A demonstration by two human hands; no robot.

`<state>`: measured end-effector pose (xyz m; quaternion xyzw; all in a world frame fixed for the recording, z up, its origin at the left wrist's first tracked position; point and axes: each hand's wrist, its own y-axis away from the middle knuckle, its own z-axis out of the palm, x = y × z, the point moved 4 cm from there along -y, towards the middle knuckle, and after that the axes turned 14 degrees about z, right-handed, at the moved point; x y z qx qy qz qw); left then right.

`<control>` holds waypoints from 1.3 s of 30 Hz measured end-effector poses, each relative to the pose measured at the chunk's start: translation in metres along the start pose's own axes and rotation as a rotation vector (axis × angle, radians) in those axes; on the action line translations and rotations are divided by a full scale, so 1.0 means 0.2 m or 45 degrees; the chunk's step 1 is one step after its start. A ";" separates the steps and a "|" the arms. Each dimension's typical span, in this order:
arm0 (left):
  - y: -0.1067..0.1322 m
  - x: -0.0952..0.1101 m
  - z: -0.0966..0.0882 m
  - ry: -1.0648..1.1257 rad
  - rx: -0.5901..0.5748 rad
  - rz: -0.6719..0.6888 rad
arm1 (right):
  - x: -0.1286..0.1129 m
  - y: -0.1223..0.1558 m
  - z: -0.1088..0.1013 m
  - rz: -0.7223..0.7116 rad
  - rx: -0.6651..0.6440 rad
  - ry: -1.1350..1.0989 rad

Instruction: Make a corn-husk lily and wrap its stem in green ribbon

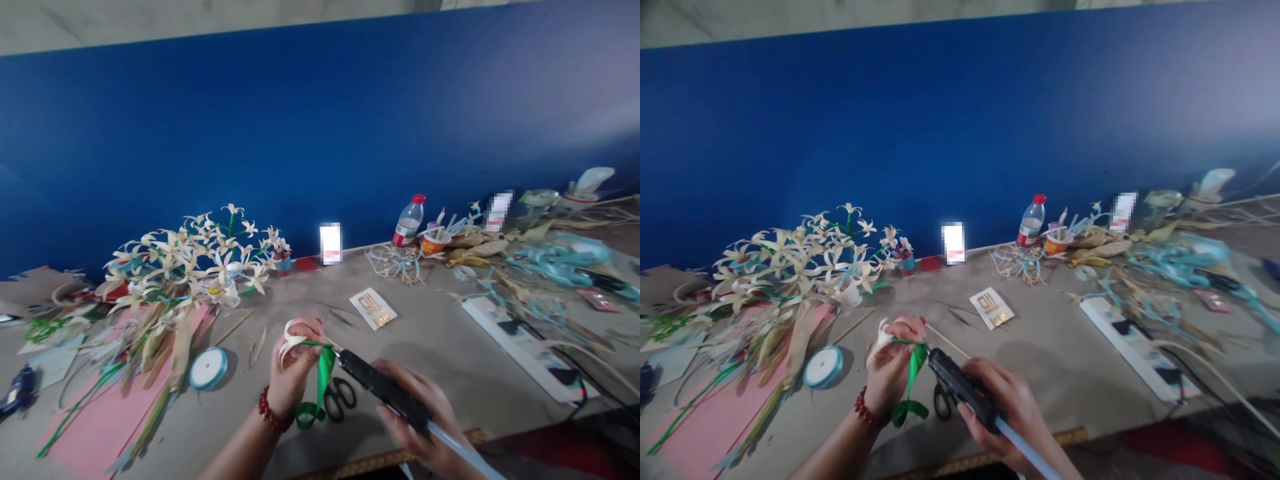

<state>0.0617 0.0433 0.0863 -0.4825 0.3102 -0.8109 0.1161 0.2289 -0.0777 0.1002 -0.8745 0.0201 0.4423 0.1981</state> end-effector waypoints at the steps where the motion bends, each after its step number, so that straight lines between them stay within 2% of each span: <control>1: 0.00 0.01 0.00 0.003 -0.010 0.001 | -0.04 -0.01 0.00 -0.034 -0.008 0.012; 5: 0.01 0.03 -0.02 0.011 -0.028 0.001 | -0.14 -0.05 -0.02 -0.125 0.014 0.043; 9: 0.03 0.04 -0.04 -0.009 -0.070 0.022 | -0.17 -0.04 -0.01 -0.200 0.044 0.085; 21: 0.04 0.09 -0.06 0.026 -0.079 -0.008 | -0.16 -0.03 0.00 -0.315 0.024 0.141; 35: 0.04 0.09 -0.06 0.013 0.013 0.003 | -0.17 -0.04 -0.02 -0.282 0.020 0.211; 39: 0.04 0.09 -0.05 0.014 -0.019 -0.018 | -0.14 -0.03 -0.01 -0.254 -0.002 0.211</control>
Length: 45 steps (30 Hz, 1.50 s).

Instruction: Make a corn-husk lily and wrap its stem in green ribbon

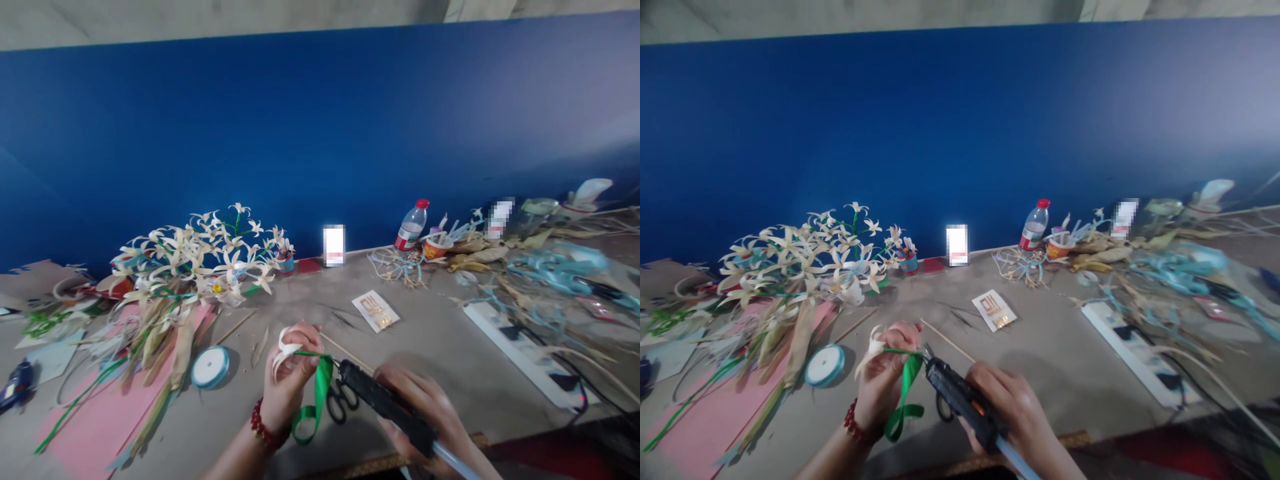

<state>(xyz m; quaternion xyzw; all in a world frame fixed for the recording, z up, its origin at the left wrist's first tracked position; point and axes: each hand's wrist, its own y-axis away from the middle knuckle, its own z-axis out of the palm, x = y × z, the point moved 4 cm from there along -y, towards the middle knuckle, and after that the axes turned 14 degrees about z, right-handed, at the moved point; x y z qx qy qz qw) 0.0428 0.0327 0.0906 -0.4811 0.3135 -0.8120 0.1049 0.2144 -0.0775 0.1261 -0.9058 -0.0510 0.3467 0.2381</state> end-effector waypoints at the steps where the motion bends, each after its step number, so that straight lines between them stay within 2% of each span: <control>1: 0.00 0.00 0.00 0.017 -0.010 -0.002 | 0.01 0.00 0.00 0.004 0.000 0.004; 5: 0.01 -0.01 0.00 0.073 -0.026 -0.042 | 0.04 0.02 0.02 -0.014 -0.020 0.038; 9: 0.01 -0.02 0.00 0.086 -0.028 -0.072 | 0.06 0.03 0.02 -0.079 0.033 0.055; 14: 0.01 -0.03 0.00 0.171 0.061 -0.125 | 0.14 0.03 0.01 -0.092 0.104 0.189; 17: 0.01 -0.04 -0.01 0.246 0.100 -0.208 | 0.27 0.03 0.01 -0.018 0.115 0.365; 21: 0.02 -0.04 -0.03 0.275 0.166 -0.211 | 0.54 0.04 0.07 0.261 -0.003 0.688; 25: 0.03 -0.04 -0.05 0.239 0.195 -0.214 | 0.80 0.06 0.11 0.419 -0.113 0.745; 28: 0.03 -0.02 -0.07 0.201 0.206 -0.218 | 0.86 0.06 0.11 0.428 -0.183 0.824; 29: 0.03 -0.02 -0.07 0.182 0.213 -0.215 | 0.84 0.05 0.11 0.407 -0.179 0.859; 31: 0.03 -0.01 -0.07 0.146 0.229 -0.202 | 0.70 0.03 0.09 0.328 -0.086 0.889; 34: 0.04 0.00 -0.07 0.113 0.223 -0.163 | 0.33 -0.01 0.08 0.097 0.204 0.614; 35: 0.04 0.00 -0.07 0.104 0.203 -0.143 | 0.20 -0.03 0.10 -0.037 0.286 0.482; 38: 0.06 0.00 -0.06 0.079 0.111 -0.114 | -0.11 -0.08 0.15 -0.407 0.362 0.179; 41: 0.08 0.01 -0.07 0.076 0.067 -0.121 | -0.24 -0.15 0.19 -0.512 0.372 0.109; 45: 0.08 0.05 -0.09 0.061 0.039 -0.080 | -0.28 -0.19 0.19 -0.595 0.343 0.085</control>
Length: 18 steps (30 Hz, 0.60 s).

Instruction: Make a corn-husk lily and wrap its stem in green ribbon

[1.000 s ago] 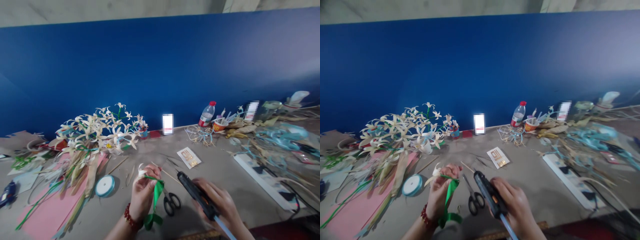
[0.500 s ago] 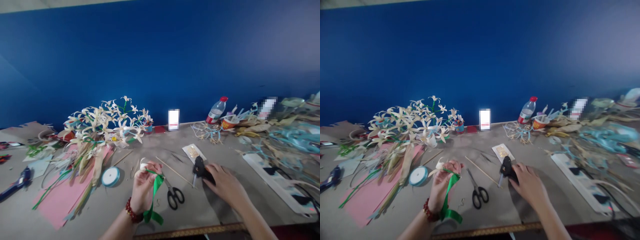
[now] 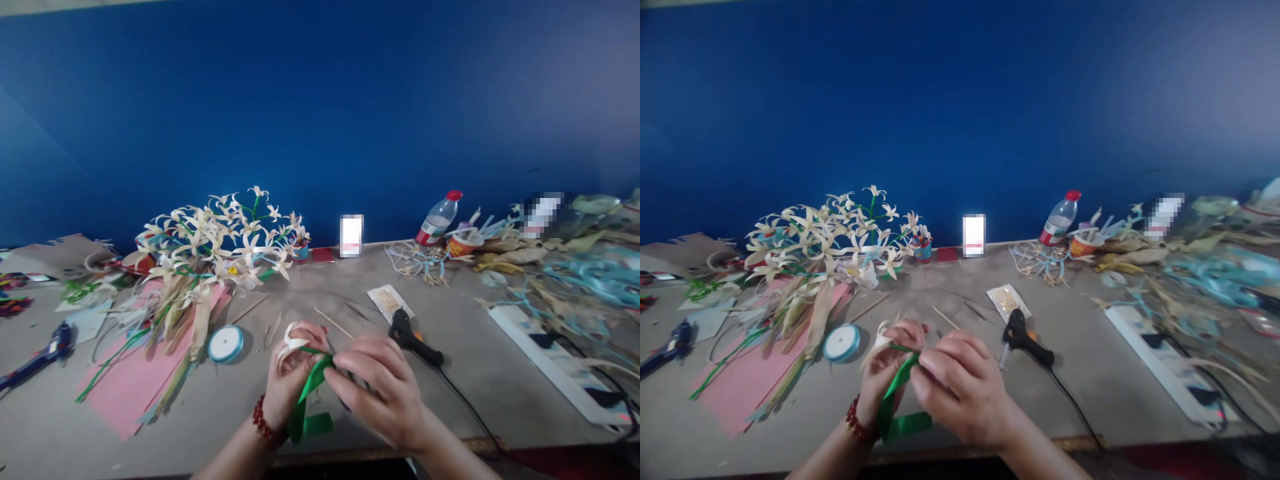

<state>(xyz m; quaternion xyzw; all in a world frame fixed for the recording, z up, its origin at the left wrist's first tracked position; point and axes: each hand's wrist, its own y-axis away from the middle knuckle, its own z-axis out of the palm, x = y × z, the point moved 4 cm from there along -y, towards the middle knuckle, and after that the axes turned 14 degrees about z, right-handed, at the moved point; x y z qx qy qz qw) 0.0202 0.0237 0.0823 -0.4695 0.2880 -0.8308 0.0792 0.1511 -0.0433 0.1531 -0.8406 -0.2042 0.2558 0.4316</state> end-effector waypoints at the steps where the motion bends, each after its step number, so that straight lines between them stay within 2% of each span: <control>1: 0.00 0.01 0.00 -0.005 0.002 -0.001 | 0.00 0.00 -0.01 -0.012 0.009 -0.017; 4: 0.00 0.03 0.00 0.006 0.037 -0.013 | -0.01 0.01 -0.03 -0.028 0.032 -0.069; 7: -0.01 0.06 0.00 -0.008 -0.003 -0.002 | -0.01 0.04 -0.03 -0.012 -0.011 -0.132; 15: -0.08 0.16 0.00 -0.266 -0.368 0.071 | 0.03 0.06 -0.01 0.143 0.021 -0.430; 18: -0.11 0.20 0.01 -0.315 -0.479 0.120 | 0.05 0.05 0.01 0.269 -0.017 -0.595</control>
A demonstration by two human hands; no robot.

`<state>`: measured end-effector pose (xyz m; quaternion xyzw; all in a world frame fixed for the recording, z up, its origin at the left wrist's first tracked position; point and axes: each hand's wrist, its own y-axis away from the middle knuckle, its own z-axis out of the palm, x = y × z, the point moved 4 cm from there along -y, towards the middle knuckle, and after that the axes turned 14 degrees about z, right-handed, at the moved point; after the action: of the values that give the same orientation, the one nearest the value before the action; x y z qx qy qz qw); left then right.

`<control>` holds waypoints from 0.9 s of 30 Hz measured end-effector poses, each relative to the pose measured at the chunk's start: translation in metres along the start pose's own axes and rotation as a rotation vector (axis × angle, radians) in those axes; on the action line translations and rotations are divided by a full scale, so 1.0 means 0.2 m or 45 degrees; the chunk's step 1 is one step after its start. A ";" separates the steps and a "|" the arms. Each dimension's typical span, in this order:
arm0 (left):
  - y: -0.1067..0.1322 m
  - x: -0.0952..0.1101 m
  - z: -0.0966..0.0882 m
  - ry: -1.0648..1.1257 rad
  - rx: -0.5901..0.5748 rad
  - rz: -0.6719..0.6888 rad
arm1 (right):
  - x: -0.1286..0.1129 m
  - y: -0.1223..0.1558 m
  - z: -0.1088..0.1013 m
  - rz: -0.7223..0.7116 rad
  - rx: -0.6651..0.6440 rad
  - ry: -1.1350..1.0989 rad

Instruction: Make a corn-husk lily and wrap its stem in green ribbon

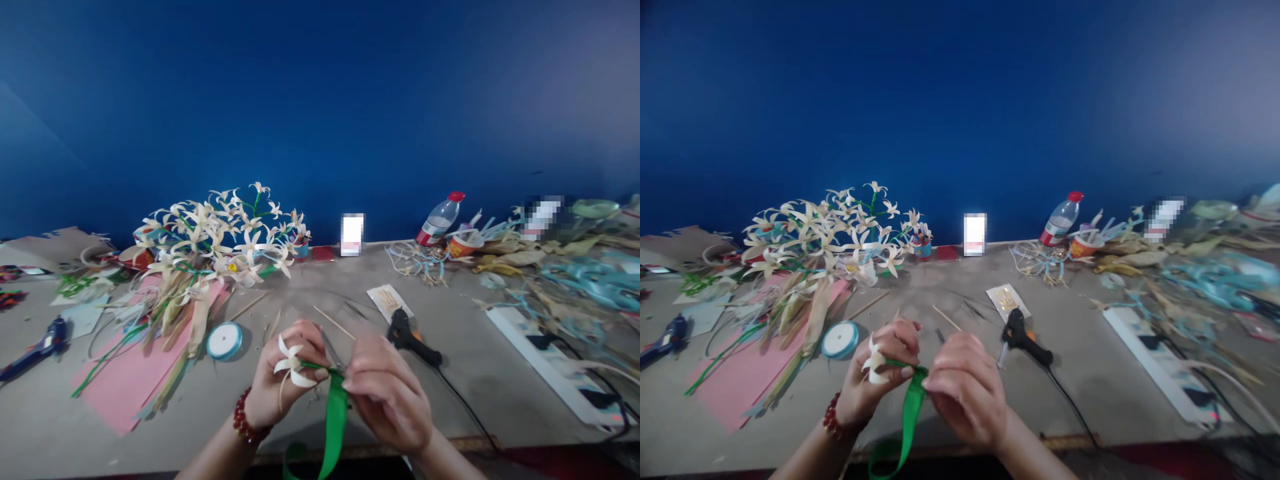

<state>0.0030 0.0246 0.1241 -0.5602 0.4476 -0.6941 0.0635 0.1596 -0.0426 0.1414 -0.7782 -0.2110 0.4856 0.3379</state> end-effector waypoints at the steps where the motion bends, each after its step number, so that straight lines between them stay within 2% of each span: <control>1: -0.01 0.01 0.00 0.001 -0.026 0.024 | 0.01 0.00 0.00 0.070 -0.008 -0.066; 5: -0.03 0.03 0.00 0.007 -0.080 0.090 | 0.10 0.03 0.03 0.422 -0.015 -0.376; 10: -0.03 0.02 0.01 -0.011 -0.114 0.101 | 0.20 0.10 0.13 0.943 -0.007 -0.897; 14: -0.04 0.02 0.01 -0.031 -0.102 0.109 | 0.22 0.13 0.20 1.281 -0.017 -1.266; 17: -0.04 0.02 0.01 -0.057 -0.107 0.136 | 0.21 0.14 0.23 1.420 -0.034 -1.427; 21: -0.04 0.02 0.02 -0.049 -0.093 0.182 | 0.20 0.15 0.23 1.520 -0.032 -1.486; 27: -0.01 0.00 0.02 0.094 -0.011 0.051 | 0.20 0.15 0.24 1.587 0.040 -1.467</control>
<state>0.0069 0.0244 0.1258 -0.5256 0.4637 -0.7109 0.0584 0.1337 -0.0207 0.0798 -0.3786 0.1239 0.9063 -0.1410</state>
